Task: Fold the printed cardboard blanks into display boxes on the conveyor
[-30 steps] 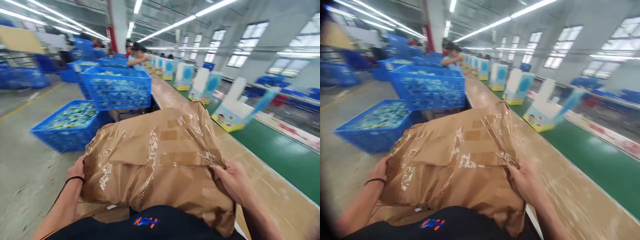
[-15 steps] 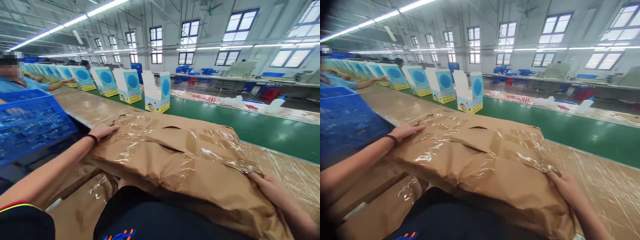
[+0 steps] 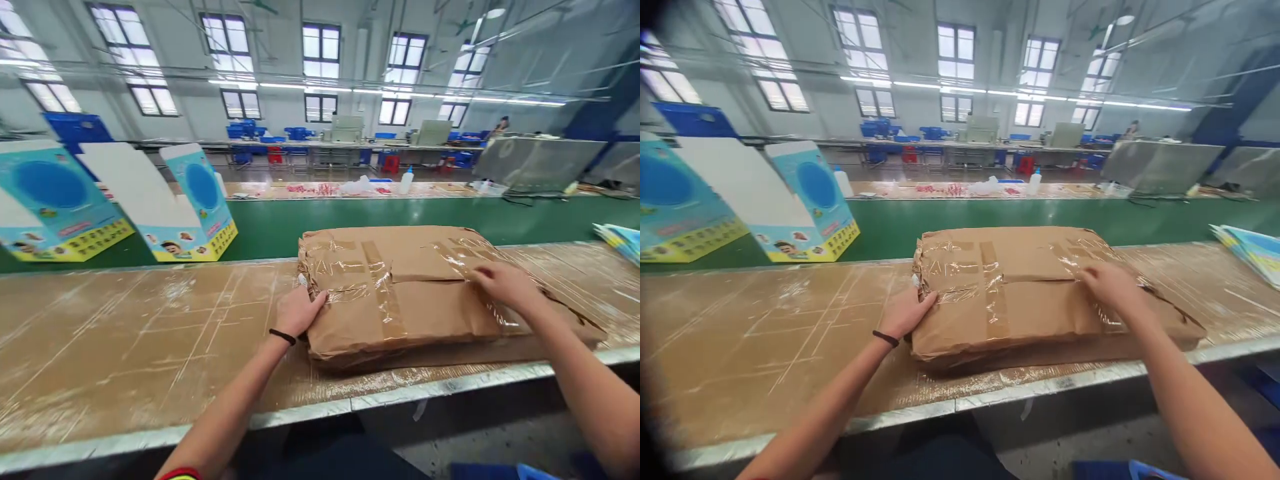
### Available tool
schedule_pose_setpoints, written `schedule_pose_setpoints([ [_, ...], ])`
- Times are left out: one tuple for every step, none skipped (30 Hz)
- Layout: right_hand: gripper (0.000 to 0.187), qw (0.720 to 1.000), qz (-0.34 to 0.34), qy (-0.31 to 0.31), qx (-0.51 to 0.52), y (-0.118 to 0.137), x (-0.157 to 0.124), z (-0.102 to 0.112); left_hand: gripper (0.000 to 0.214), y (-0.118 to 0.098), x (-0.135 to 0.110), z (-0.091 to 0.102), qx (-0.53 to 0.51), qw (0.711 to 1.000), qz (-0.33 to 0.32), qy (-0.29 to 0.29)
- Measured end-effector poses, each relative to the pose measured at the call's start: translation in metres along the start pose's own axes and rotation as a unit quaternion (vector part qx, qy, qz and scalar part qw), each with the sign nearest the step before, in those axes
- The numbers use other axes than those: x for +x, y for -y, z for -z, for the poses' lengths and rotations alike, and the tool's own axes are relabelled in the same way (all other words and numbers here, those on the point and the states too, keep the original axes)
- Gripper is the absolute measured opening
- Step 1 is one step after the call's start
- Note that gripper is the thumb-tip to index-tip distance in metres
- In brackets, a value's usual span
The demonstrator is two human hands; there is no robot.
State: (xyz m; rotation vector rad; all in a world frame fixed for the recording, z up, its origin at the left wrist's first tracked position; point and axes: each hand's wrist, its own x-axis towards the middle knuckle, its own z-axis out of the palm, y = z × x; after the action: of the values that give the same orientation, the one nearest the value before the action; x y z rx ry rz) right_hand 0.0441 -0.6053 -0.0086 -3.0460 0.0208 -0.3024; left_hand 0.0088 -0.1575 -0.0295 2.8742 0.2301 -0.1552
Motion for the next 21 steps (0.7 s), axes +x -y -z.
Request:
schedule_pose_setpoints([
  [0.044, 0.998, 0.035, 0.050, 0.001, 0.022, -0.004, -0.001, 0.061, -0.008, -0.001, -0.003, 0.006, 1.000, -0.016, 0.007],
  [0.042, 0.997, 0.045, 0.062, 0.004, 0.041, -0.008, -0.005, 0.062, -0.014, -0.003, -0.006, 0.016, 0.999, -0.032, 0.014],
  [0.043, 0.996, 0.048, 0.069, 0.007, 0.055, -0.009, -0.009, 0.062, -0.019, -0.005, -0.009, 0.026, 0.998, -0.048, 0.020],
  [0.046, 0.996, 0.045, 0.076, 0.012, 0.064, -0.008, -0.013, 0.062, -0.021, -0.007, -0.010, 0.035, 0.997, -0.064, 0.023],
  [0.049, 0.996, 0.035, 0.080, 0.018, 0.070, -0.005, -0.016, 0.062, -0.023, -0.009, -0.012, 0.042, 0.996, -0.077, 0.024],
  [0.054, 0.996, 0.022, 0.088, 0.024, 0.072, 0.001, -0.017, 0.062, -0.023, -0.010, -0.013, 0.047, 0.995, -0.088, 0.023],
  [0.058, 0.995, 0.010, 0.098, 0.030, 0.072, 0.010, -0.017, 0.061, -0.023, -0.011, -0.014, 0.048, 0.994, -0.095, 0.022],
  [0.062, 0.994, -0.002, 0.106, 0.034, 0.071, 0.021, -0.014, 0.061, -0.022, -0.011, -0.016, 0.049, 0.994, -0.099, 0.020],
  [0.063, 0.993, -0.009, 0.112, 0.036, 0.071, 0.033, -0.011, 0.061, -0.022, -0.011, -0.017, 0.047, 0.993, -0.102, 0.018],
  [0.064, 0.992, -0.011, 0.120, 0.038, 0.071, 0.047, -0.007, 0.061, -0.021, -0.010, -0.019, 0.046, 0.993, -0.105, 0.017],
  [0.063, 0.990, -0.006, 0.132, 0.039, 0.072, 0.062, -0.002, 0.060, -0.020, -0.010, -0.020, 0.044, 0.993, -0.106, 0.015],
  [0.060, 0.988, 0.004, 0.148, 0.038, 0.074, 0.075, 0.002, 0.059, -0.020, -0.009, -0.021, 0.042, 0.993, -0.107, 0.015],
  [0.056, 0.985, 0.016, 0.166, 0.034, 0.075, 0.087, 0.005, 0.059, -0.019, -0.009, -0.022, 0.040, 0.993, -0.108, 0.016],
  [0.050, 0.982, 0.027, 0.184, 0.025, 0.075, 0.097, 0.007, 0.058, -0.019, -0.009, -0.023, 0.038, 0.993, -0.109, 0.017],
  [0.044, 0.979, 0.035, 0.199, 0.011, 0.075, 0.103, 0.009, 0.058, -0.018, -0.009, -0.023, 0.037, 0.993, -0.109, 0.018],
  [0.038, 0.977, 0.038, 0.209, -0.007, 0.073, 0.107, 0.010, 0.058, -0.018, -0.009, -0.023, 0.036, 0.993, -0.108, 0.019],
  [0.035, 0.976, 0.039, 0.213, -0.026, 0.070, 0.108, 0.010, 0.058, -0.018, -0.009, -0.023, 0.036, 0.993, -0.108, 0.021],
  [0.033, 0.975, 0.041, 0.212, -0.043, 0.065, 0.107, 0.010, 0.057, -0.017, -0.009, -0.023, 0.037, 0.993, -0.107, 0.022],
  [0.032, 0.976, 0.047, 0.208, -0.054, 0.061, 0.104, 0.009, 0.057, -0.017, -0.009, -0.023, 0.039, 0.993, -0.105, 0.023],
  [0.031, 0.976, 0.059, 0.202, -0.058, 0.057, 0.099, 0.008, 0.056, -0.016, -0.009, -0.022, 0.042, 0.994, -0.102, 0.026],
  [0.032, 0.977, 0.076, 0.194, -0.054, 0.053, 0.093, 0.006, 0.056, -0.016, -0.009, -0.022, 0.047, 0.993, -0.100, 0.029],
])
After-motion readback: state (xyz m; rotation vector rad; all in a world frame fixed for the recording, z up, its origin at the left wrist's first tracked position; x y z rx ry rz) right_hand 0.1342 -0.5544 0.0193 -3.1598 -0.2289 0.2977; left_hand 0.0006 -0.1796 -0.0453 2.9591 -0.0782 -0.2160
